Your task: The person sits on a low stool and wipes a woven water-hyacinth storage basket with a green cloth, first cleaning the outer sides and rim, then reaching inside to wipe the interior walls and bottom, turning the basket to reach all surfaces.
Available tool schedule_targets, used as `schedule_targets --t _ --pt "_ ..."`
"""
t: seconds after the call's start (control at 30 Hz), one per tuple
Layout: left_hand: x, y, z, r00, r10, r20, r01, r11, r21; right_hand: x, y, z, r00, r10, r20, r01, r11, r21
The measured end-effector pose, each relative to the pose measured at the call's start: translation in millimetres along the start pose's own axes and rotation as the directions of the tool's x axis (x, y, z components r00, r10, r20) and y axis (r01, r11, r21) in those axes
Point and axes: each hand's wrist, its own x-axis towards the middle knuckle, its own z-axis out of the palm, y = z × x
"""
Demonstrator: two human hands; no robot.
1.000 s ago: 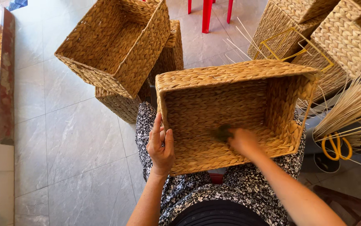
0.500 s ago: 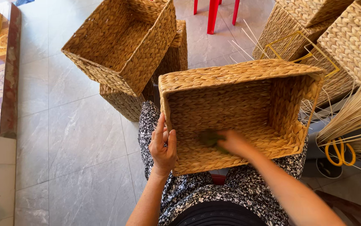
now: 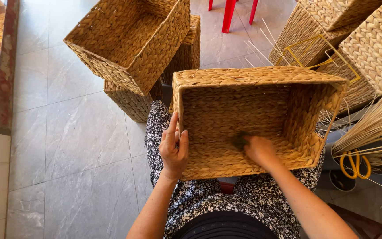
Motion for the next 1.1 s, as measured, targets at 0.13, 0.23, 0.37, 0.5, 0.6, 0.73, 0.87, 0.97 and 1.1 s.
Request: schedule_targets --t 0.13,0.23,0.37,0.5,0.6,0.73,0.87,0.97,1.1 --pt "-2.8 -0.2 0.8 0.999 -0.051 0.011 0.052 0.997 -0.054 -8.2 -63.0 -4.0 0.963 -0.266 0.036 0.245 0.927 0.284" --pt "-2.1 -2.4 1.7 0.999 -0.052 0.008 0.052 0.997 -0.055 -10.6 -106.9 2.5 0.878 -0.477 0.039 0.405 0.783 0.472" --pt "-1.9 -5.0 0.7 0.999 -0.051 0.008 0.051 0.998 -0.032 6.1 -98.2 8.4 0.801 -0.598 -0.019 0.442 0.57 0.693" --pt "-4.7 -5.2 -1.8 0.999 -0.041 0.003 0.041 0.999 -0.036 19.2 -23.7 2.8 0.958 -0.248 0.142 0.15 0.859 0.49" --pt "-5.8 -5.5 -2.7 1.0 -0.023 0.007 0.023 0.999 -0.03 19.9 55.4 -17.6 0.983 0.024 0.185 -0.052 0.987 0.149" --pt "-4.8 -5.4 -0.2 1.0 -0.019 0.002 0.019 0.998 -0.057 8.9 101.1 -25.3 0.987 0.153 0.056 -0.155 0.987 0.051" --pt "-6.1 -2.7 0.5 1.0 -0.021 0.014 0.022 0.998 -0.053 10.5 57.2 -4.4 0.979 0.194 0.062 -0.201 0.966 0.163" --pt "-5.6 -1.7 1.2 0.999 -0.04 0.002 0.04 0.997 -0.06 4.8 7.8 1.2 0.97 0.126 0.206 -0.158 0.977 0.146" --pt "-4.6 -2.3 2.3 0.999 -0.043 0.009 0.043 0.999 -0.03 0.6 -73.4 -0.2 0.937 -0.319 0.14 0.203 0.826 0.526"
